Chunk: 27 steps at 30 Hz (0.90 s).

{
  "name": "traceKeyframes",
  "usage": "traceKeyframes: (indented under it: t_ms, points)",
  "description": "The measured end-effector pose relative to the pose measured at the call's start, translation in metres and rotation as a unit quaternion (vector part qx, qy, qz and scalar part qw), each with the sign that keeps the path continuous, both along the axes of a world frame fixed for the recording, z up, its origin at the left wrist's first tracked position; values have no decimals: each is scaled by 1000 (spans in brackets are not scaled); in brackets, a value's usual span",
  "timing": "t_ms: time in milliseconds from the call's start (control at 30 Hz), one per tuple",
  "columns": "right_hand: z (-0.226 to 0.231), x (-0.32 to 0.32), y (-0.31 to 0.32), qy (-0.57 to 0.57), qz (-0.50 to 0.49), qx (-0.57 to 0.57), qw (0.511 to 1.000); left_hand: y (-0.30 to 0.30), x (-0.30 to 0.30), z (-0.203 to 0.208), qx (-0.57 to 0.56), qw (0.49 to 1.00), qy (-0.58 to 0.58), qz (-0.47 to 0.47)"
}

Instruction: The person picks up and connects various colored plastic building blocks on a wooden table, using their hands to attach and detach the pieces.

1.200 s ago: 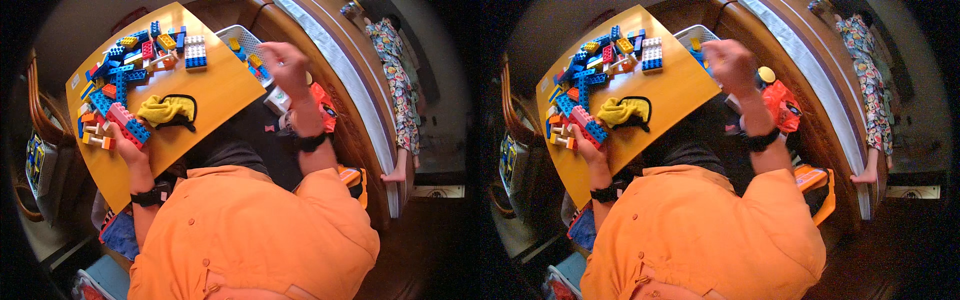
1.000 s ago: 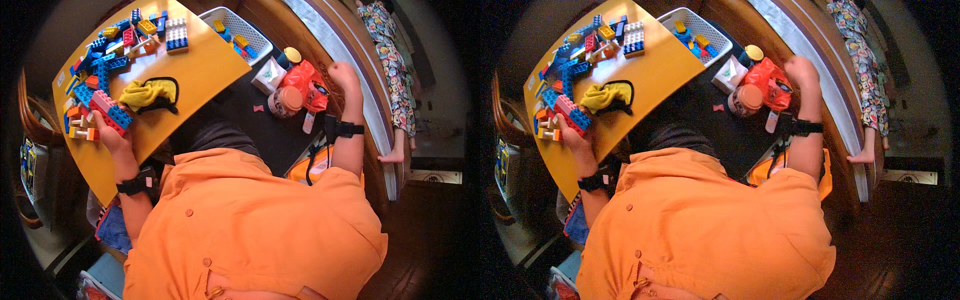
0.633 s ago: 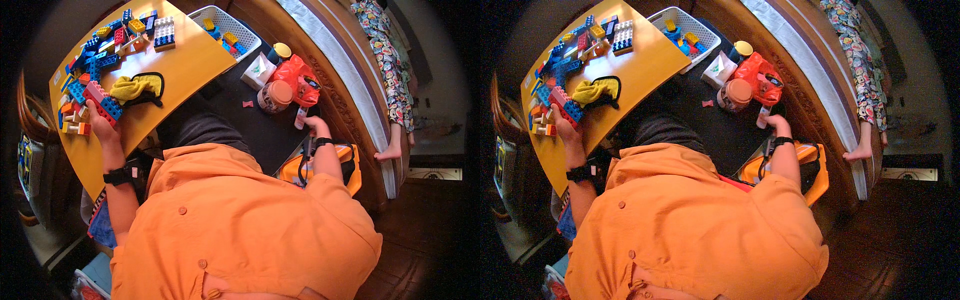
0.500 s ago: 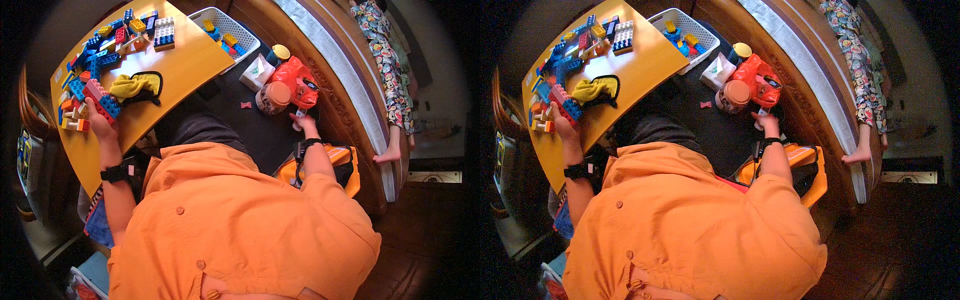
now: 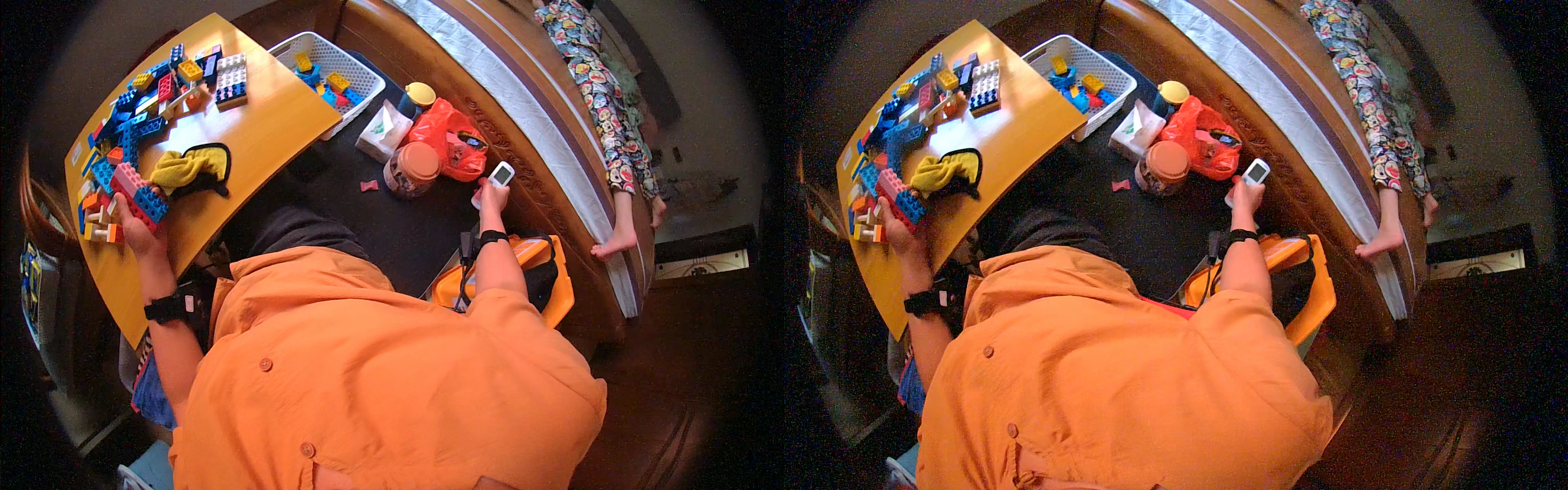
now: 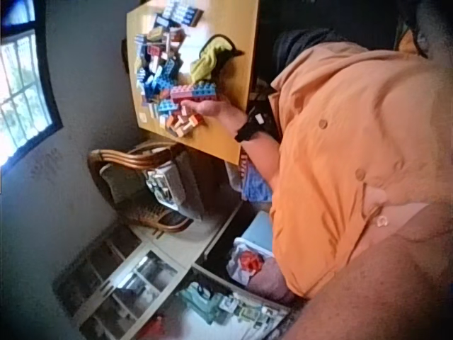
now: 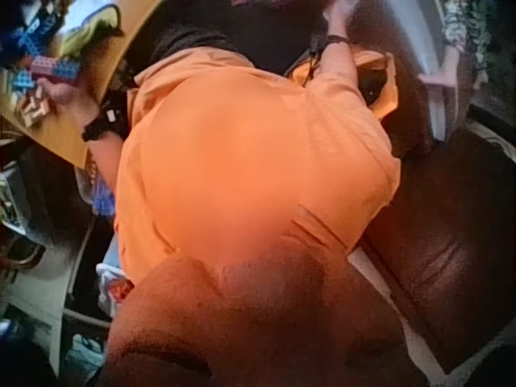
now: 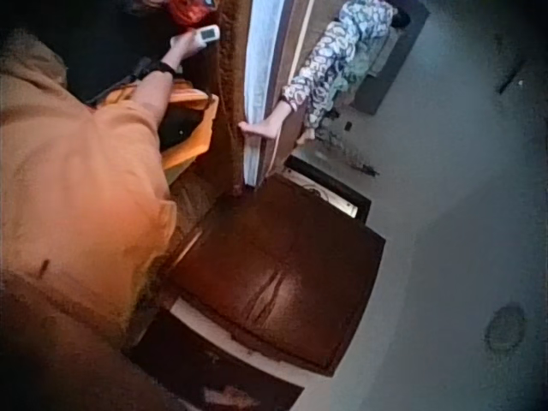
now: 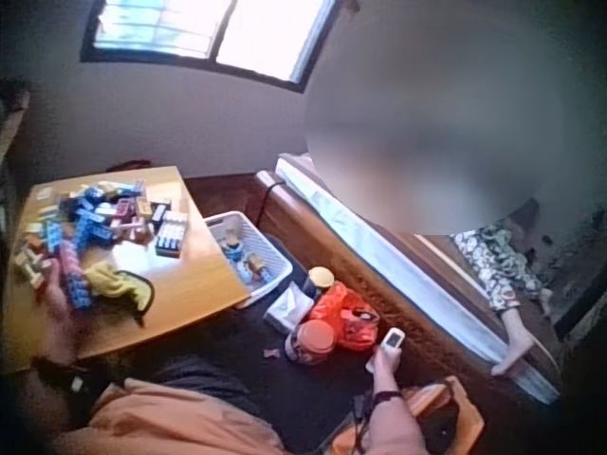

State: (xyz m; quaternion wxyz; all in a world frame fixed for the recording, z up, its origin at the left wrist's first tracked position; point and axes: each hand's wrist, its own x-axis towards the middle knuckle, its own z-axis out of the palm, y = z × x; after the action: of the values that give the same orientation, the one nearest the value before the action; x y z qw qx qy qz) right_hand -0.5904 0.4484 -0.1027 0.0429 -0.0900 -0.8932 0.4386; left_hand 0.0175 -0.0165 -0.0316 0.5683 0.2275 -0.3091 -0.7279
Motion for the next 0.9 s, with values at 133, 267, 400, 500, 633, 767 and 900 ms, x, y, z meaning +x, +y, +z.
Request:
traceKeyframes:
  t_ms: [133, 267, 400, 500, 633, 767, 900]
  points:
    - [26, -4, -19, 139, 61, -166, 974, 9, -7, 14, -5, 1000, -18, 26]
    - [41, -29, -31, 202, 110, -291, 929, 2, -7, 6, -31, 1000, -2, -4]
    - [61, -26, -59, 145, 137, -325, 924, 7, -3, 8, -24, 1000, -12, 11]
    - [71, -25, -64, 42, 160, -442, 881, 2, 4, 1, -23, 999, 9, -22]
    - [77, -31, -65, 21, 190, -457, 869, 8, -2, 8, -21, 999, -1, -28]
    - [91, -4, -89, 36, 206, -401, 892, 6, 9, 2, -20, 999, -12, -26]
    - [90, -6, -84, 43, 217, -393, 892, 16, -7, 18, -18, 999, -27, 9]
